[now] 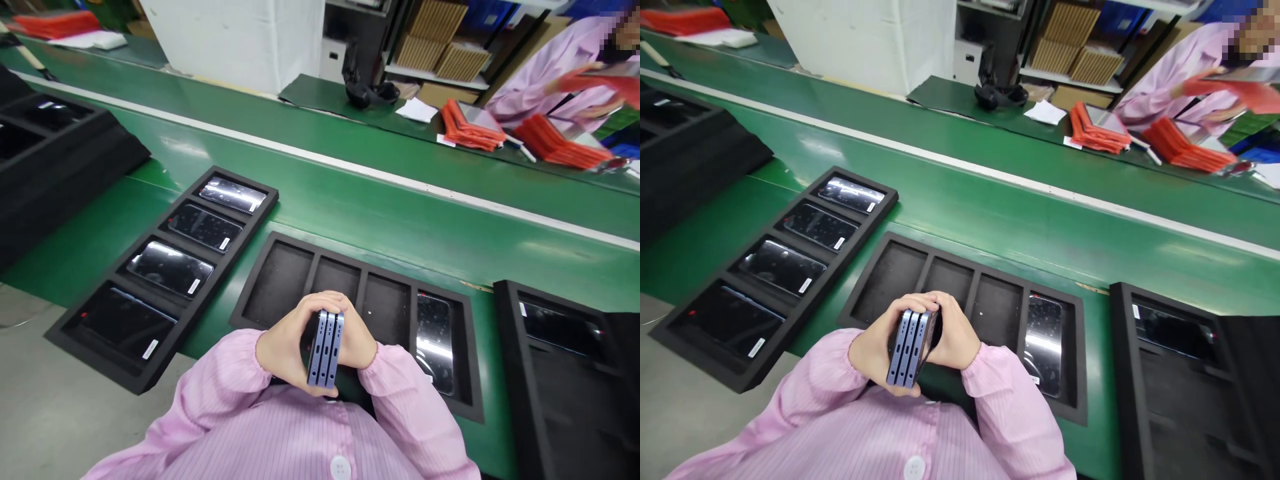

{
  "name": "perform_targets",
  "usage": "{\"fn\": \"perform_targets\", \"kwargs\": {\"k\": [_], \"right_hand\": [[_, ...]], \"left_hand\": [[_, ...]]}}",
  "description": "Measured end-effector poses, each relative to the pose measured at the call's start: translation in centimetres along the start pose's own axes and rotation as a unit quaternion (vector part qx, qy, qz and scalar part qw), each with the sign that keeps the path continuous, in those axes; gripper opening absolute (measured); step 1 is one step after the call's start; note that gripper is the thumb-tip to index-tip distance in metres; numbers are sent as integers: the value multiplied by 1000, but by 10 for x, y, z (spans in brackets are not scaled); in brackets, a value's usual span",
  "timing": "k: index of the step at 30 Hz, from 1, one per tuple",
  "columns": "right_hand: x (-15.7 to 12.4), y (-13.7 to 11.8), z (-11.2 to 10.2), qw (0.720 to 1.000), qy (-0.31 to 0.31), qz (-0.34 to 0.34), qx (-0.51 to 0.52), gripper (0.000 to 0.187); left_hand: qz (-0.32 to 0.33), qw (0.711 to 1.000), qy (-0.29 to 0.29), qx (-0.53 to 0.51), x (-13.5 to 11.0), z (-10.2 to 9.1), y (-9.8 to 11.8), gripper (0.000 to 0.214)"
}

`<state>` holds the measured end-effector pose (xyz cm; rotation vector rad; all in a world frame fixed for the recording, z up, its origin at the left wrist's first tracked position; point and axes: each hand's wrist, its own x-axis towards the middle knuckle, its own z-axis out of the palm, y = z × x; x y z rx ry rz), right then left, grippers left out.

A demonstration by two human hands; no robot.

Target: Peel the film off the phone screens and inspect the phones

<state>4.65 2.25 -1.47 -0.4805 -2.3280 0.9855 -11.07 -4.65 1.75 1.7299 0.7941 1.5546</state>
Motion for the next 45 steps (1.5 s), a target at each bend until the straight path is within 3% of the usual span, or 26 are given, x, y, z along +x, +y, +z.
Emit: {"fn": "perform_targets", "kwargs": {"k": [21, 24, 27, 30, 31, 33, 36, 39, 41, 45], "right_hand": [[-6, 6, 3, 998, 0, -55, -10, 58], [-5, 7, -3, 994, 24, -88, -53, 59], [-1, 10, -21, 980, 50, -127, -146, 67], [9, 18, -47, 954, 31, -184, -235, 49], [13, 21, -54, 947, 12, -192, -256, 38], [21, 30, -64, 942, -28, -187, -277, 22], [29, 45, -64, 949, -78, -159, -262, 16], [28, 58, -54, 952, -115, -142, -245, 11], [24, 61, -46, 945, -82, -172, -267, 20], [18, 49, -37, 896, 89, -235, -366, 57]], "left_hand": [[9, 1000, -18, 21, -4, 4, 6, 104], [14, 996, -79, -25, -2, -3, 0, 107], [-38, 989, -110, -97, 11, -15, -9, 89], [-179, 981, -39, -67, 36, -24, -22, 66], [-232, 971, -39, -49, 45, -25, -27, 69], [-301, 947, -93, -61, 60, -25, -39, 89], [-296, 932, -168, -125, 71, -21, -57, 115], [-289, 928, -195, -130, 70, -19, -69, 119], [-302, 925, -189, -132, 67, -20, -70, 113], [-320, 929, -87, -167, 64, -21, -63, 79]]}}
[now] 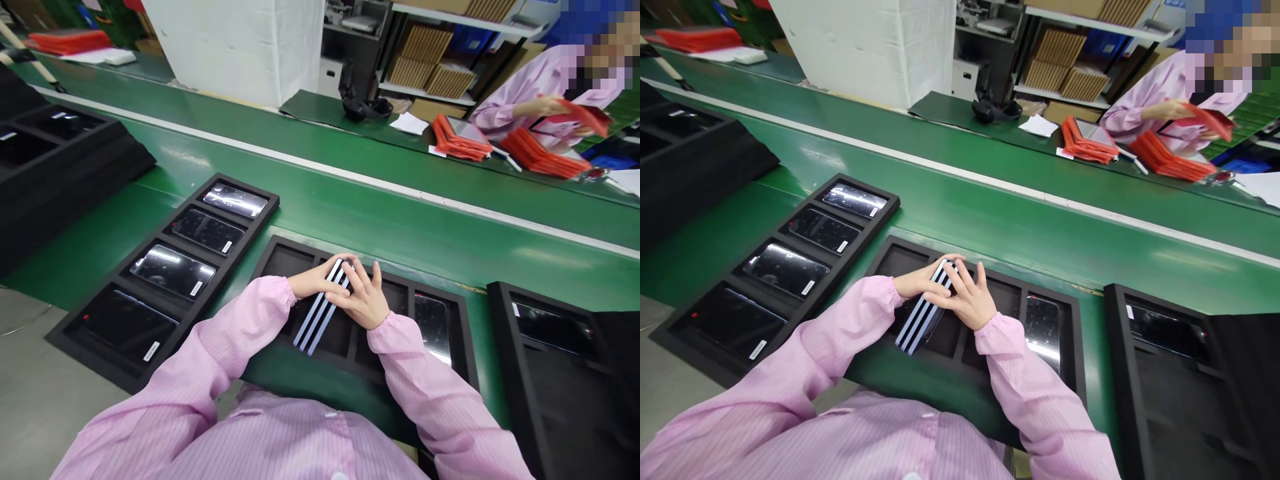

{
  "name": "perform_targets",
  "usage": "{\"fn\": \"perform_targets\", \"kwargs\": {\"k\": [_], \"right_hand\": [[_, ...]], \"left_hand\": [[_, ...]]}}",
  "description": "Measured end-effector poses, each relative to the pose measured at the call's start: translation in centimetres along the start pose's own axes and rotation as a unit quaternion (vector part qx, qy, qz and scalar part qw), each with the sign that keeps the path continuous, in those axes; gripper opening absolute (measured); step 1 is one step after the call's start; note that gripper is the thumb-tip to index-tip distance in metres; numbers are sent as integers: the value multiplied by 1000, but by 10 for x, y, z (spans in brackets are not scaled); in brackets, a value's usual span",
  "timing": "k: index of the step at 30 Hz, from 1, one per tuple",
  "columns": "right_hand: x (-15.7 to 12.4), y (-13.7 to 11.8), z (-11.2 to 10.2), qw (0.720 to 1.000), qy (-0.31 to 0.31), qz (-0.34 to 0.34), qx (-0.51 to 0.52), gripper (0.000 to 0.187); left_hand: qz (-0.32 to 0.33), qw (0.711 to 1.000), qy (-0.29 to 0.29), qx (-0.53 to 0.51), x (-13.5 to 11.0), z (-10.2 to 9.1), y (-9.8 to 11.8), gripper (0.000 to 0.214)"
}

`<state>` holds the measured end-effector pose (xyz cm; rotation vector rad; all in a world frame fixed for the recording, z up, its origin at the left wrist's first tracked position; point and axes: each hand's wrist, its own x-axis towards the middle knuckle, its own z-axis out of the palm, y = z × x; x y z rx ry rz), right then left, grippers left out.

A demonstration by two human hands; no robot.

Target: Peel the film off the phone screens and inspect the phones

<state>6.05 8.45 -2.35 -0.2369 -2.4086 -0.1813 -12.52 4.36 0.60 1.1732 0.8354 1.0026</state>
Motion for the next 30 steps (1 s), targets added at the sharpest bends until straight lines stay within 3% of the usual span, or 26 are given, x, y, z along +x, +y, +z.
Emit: {"fn": "perform_targets", "kwargs": {"k": [3, 5, 8, 10, 12, 14, 17, 24, 30], "right_hand": [[9, -6, -13, 991, 2, 127, -31, 71], [16, -5, -21, 964, -3, 262, 52, 70], [27, -9, -25, 865, -6, 398, 304, 56], [34, -16, -21, 796, 0, 422, 433, 46], [39, -25, -16, 761, 23, 424, 491, 41], [41, -33, -12, 749, 50, 424, 507, 39], [39, -36, -10, 740, 55, 423, 520, 39], [30, -32, -12, 714, 53, 415, 561, 48], [31, -35, -9, 700, 72, 422, 572, 44]], "left_hand": [[-22, 995, 84, -45, -6, 6, 3, 66], [-36, 992, 111, -47, -10, 10, 5, 66], [-31, 994, 96, -28, -15, 11, 10, 68], [-12, 997, 78, -12, -18, 6, 12, 63], [-5, 998, 65, -24, -20, -1, 11, 51], [-24, 997, 49, -62, -22, -9, 8, 43], [-54, 994, 20, -92, -24, -18, 3, 52], [13, 996, -44, -71, -22, -21, 7, 63], [12, 998, -42, -50, -23, -22, 9, 62]]}}
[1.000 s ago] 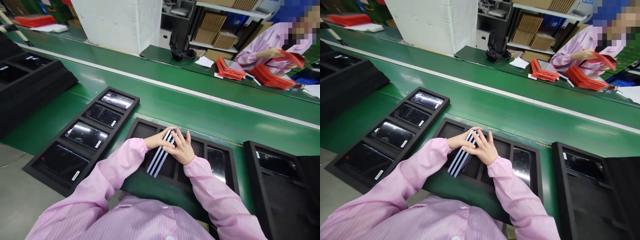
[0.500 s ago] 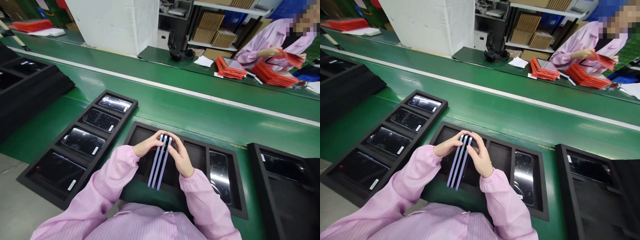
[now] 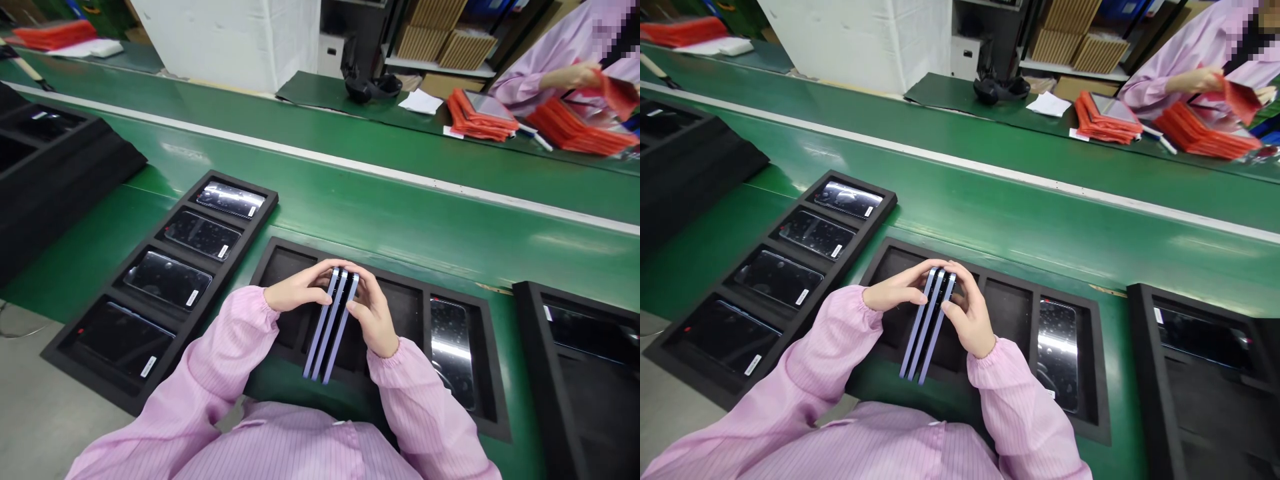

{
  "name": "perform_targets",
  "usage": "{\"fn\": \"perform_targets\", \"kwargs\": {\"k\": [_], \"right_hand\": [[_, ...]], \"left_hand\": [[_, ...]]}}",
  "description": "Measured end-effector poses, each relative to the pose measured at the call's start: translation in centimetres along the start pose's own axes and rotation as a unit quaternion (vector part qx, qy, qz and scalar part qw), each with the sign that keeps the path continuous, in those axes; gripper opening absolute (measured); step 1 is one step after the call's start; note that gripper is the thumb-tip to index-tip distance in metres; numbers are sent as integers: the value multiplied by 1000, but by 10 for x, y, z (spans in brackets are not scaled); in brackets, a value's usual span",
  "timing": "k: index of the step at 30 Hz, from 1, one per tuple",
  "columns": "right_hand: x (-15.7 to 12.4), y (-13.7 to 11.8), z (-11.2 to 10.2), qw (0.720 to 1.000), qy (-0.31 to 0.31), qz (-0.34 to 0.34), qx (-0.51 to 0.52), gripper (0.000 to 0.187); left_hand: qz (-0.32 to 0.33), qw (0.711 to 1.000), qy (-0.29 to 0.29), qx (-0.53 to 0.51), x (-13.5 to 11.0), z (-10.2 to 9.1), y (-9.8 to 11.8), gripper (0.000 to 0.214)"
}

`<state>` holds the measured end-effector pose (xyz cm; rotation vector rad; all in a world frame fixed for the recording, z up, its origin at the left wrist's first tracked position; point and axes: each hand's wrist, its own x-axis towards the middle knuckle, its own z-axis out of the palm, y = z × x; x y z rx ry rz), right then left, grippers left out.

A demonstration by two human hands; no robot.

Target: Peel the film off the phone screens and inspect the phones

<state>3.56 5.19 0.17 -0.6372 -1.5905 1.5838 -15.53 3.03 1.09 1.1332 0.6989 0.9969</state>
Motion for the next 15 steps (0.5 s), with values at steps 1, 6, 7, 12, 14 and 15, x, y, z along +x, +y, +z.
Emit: {"fn": "perform_targets", "kwargs": {"k": [1, 6, 7, 12, 14, 15], "right_hand": [[0, 0, 0, 1000, 1, 1, 2, 44], [0, 1, 0, 1000, 3, -7, 8, 44], [0, 1, 0, 1000, 4, -9, 9, 43], [0, 1, 0, 1000, -2, -1, 12, 44], [1, 1, 0, 1000, -9, 5, 16, 46], [1, 1, -1, 1000, -13, 8, 18, 47]], "left_hand": [[1, 1000, 0, 1, 0, 0, 0, 61], [0, 1000, 21, 9, 0, 3, -1, 58], [0, 1000, 22, 13, 0, 4, 0, 57], [8, 998, 37, 55, 0, 8, 2, 53], [4, 995, 54, 83, 0, 10, 2, 51], [1, 994, 61, 94, 0, 11, 1, 51]]}}
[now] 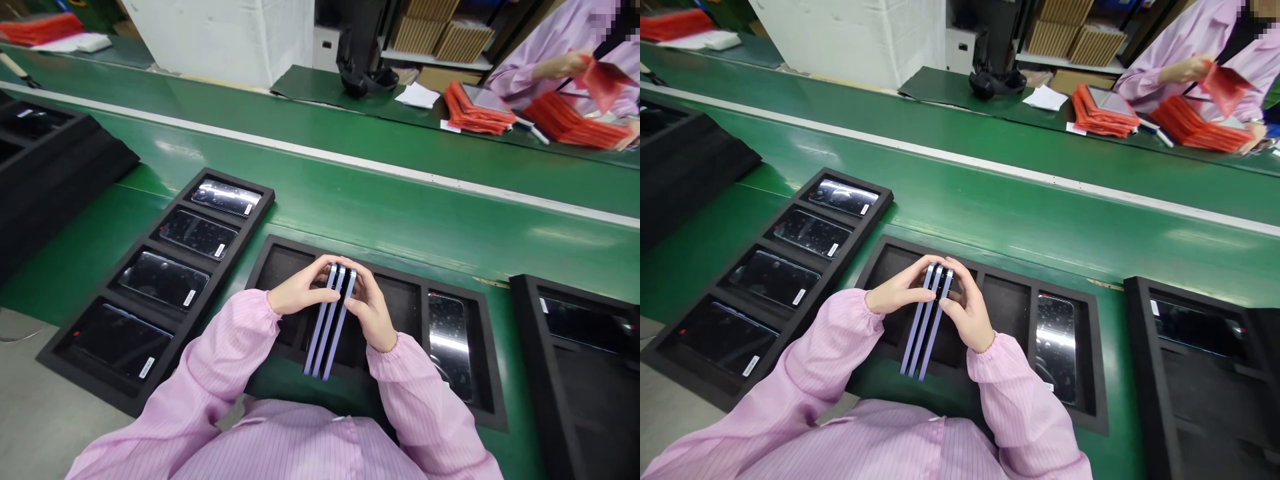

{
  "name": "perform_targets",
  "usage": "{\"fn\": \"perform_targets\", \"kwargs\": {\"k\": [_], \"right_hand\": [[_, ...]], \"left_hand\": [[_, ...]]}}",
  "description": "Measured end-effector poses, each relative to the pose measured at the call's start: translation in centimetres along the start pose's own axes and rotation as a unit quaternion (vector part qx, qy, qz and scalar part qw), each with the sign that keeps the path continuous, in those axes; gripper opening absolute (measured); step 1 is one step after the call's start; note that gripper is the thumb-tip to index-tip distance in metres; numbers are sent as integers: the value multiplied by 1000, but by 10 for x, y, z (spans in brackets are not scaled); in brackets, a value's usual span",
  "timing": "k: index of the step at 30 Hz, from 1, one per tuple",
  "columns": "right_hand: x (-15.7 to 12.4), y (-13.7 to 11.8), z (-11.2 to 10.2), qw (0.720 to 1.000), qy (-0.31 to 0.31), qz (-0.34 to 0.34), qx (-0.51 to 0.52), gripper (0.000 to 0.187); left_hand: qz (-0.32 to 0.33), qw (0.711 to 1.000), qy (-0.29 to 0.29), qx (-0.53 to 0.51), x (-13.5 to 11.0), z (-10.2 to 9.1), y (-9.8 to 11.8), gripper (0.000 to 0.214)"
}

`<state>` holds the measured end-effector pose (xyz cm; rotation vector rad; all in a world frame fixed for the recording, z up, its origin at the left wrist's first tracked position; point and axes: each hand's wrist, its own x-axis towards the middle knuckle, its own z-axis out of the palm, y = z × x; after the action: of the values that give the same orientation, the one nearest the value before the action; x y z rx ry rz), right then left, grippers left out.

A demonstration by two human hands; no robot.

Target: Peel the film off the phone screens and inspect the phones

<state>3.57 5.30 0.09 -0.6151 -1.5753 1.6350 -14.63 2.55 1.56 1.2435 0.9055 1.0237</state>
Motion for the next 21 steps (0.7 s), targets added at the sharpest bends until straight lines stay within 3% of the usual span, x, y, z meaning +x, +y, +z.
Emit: {"fn": "perform_targets", "kwargs": {"k": [5, 9, 13, 21], "right_hand": [[-2, -1, -3, 999, -43, 21, 13, 62], [-4, -3, -4, 996, -76, 36, -15, 75], [-4, -5, -5, 996, -88, 35, -8, 76], [-6, -6, -2, 996, -73, 3, -51, 74]], "left_hand": [[-17, 1000, 12, 14, -2, 0, -1, 53], [-44, 998, -53, -16, -4, -6, 1, 67], [-35, 993, -107, -34, -5, -12, 0, 81], [-8, 994, -109, 15, -8, -12, 0, 82]]}}
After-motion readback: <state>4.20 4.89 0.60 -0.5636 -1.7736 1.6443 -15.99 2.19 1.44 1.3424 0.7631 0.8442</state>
